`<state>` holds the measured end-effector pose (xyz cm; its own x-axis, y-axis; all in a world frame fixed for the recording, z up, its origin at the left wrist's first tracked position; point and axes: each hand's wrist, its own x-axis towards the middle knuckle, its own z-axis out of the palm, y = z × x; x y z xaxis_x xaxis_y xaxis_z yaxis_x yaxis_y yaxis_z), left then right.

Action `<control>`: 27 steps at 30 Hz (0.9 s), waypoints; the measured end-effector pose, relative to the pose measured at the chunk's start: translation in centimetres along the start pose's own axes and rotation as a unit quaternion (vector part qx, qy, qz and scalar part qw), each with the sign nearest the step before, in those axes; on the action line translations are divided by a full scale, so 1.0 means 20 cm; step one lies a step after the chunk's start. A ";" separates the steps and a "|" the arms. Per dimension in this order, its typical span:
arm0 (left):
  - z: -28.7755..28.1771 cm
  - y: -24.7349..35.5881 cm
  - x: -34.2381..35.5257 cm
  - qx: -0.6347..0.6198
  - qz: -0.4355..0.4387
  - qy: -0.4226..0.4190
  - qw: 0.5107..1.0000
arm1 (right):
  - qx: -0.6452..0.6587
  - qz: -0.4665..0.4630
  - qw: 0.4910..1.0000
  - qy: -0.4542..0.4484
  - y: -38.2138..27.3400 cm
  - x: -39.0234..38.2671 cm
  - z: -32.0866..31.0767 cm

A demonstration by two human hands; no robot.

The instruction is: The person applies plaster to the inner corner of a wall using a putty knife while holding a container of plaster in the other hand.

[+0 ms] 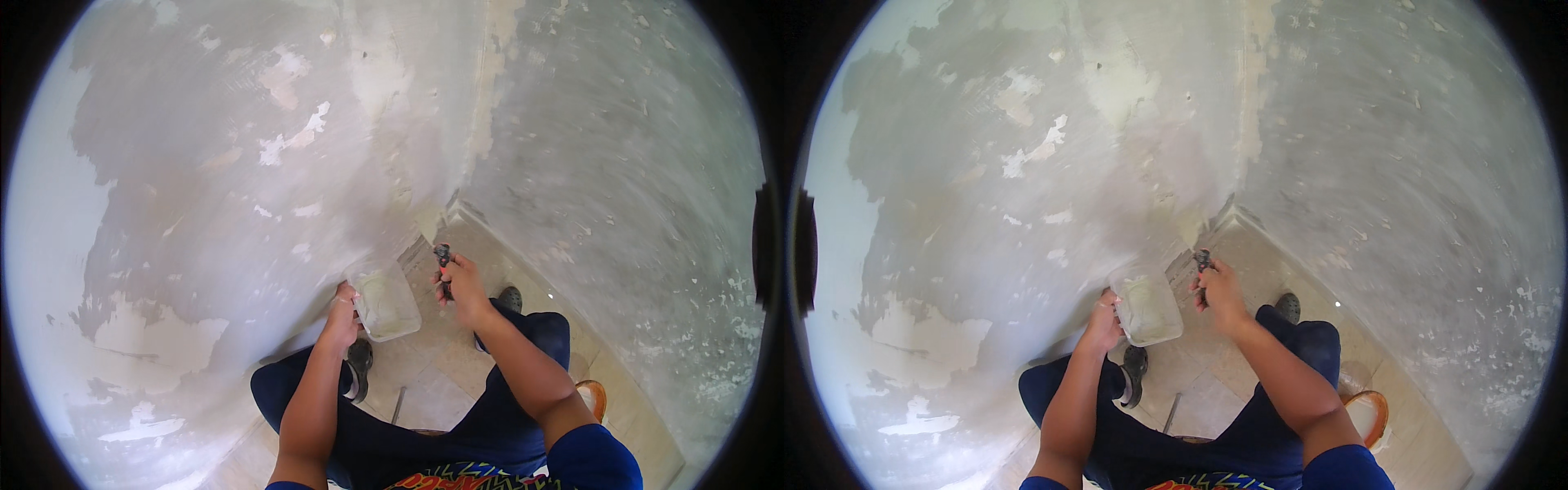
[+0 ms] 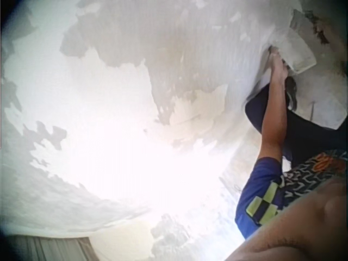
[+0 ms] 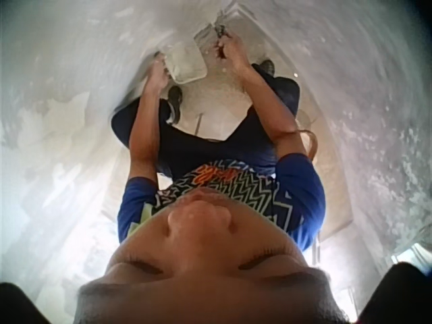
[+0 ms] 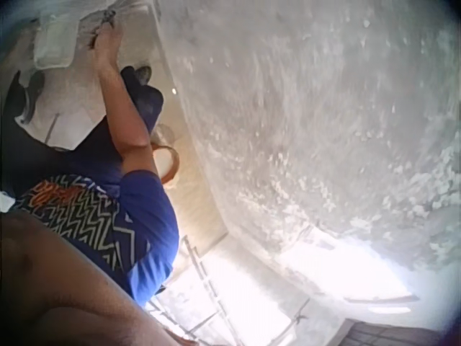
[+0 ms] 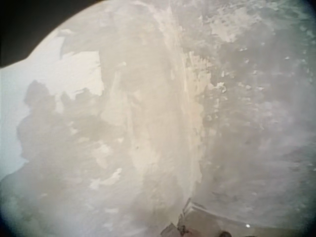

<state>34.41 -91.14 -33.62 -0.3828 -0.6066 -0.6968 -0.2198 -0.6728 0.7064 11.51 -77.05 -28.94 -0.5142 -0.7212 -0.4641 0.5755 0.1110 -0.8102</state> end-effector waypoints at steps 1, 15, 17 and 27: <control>0.01 0.01 0.00 -0.001 0.000 0.001 1.000 | 0.012 0.051 0.998 0.016 0.04 0.09 -0.06; 0.04 0.06 -0.07 0.024 0.009 -0.007 1.000 | -0.210 0.050 0.973 -0.084 -0.24 0.33 -0.04; 0.03 0.06 -0.08 0.030 0.010 -0.007 0.999 | -0.221 0.041 0.968 -0.110 -0.32 0.28 -0.01; 0.06 0.08 -0.16 0.003 0.033 -0.038 0.999 | -0.268 -0.002 0.958 -0.101 -0.48 0.18 0.06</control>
<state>34.06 -89.84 -30.12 -0.4634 -0.6162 -0.6368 -0.1964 -0.6294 0.7519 4.86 -81.63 -22.33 -0.3509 -0.8341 -0.4256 0.1373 0.4038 -0.9045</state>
